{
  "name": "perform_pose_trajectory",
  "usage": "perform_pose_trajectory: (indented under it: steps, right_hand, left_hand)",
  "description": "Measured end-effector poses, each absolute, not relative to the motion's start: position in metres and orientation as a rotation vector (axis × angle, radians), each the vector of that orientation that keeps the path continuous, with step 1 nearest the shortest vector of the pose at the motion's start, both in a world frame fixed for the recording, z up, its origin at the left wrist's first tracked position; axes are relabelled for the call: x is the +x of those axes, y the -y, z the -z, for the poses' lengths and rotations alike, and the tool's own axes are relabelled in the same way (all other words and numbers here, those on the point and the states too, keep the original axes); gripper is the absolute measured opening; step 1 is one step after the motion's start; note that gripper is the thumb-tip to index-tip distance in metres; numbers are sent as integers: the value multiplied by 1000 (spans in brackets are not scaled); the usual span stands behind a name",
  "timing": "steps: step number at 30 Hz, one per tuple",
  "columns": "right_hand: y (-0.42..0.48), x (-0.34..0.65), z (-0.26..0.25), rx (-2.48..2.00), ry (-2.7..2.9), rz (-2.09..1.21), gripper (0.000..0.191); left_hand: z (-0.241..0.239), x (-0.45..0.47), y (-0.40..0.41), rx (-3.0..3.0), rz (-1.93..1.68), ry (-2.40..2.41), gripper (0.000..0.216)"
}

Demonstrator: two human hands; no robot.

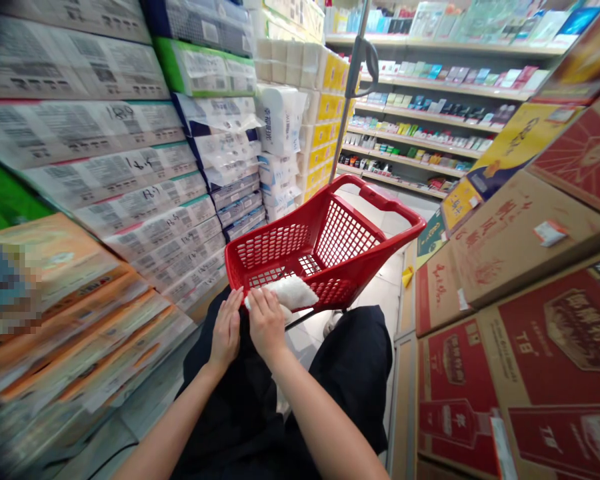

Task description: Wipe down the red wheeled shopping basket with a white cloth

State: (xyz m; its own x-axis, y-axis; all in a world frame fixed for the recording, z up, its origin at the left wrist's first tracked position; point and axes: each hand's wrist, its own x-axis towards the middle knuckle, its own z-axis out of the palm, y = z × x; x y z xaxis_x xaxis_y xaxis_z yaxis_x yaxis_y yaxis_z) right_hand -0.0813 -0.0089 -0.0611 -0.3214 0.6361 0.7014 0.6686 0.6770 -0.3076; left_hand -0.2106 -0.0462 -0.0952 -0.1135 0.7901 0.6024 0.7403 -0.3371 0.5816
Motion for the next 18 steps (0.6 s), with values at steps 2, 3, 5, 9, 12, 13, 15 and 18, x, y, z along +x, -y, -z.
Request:
perform_pose_trajectory:
  steps: [2,3,5,9,12,13,15,18]
  right_hand:
    - [12,-89,64,-980,2055,64,35]
    - [12,-88,65,-960,2076,79,36]
    - [8,-81,64,-900,2146,124,38]
    - [-7,-53,59,-783,2281,199,41]
    - [-23,-26,55,-794,2279,205,43]
    - [-30,-15,54,-816,2257,205,43]
    - [-44,9,50,-866,2211,206,43]
    - [-60,39,45,-920,2168,216,41]
  left_hand:
    - [96,-212,46,2058,-1471,-1768,50]
    - [96,-212,46,2058,-1470,-1765,50]
    - [96,-212,46,2061,-1463,-1765,50]
    - [92,-212,46,2067,-1452,-1764,50]
    - [90,-210,46,2050,-1453,-1769,49]
    - [90,-210,47,2043,-1456,-1772,49]
    - [89,-209,46,2031,-1465,-1777,49]
    - [91,-209,46,2023,-1488,-1783,49]
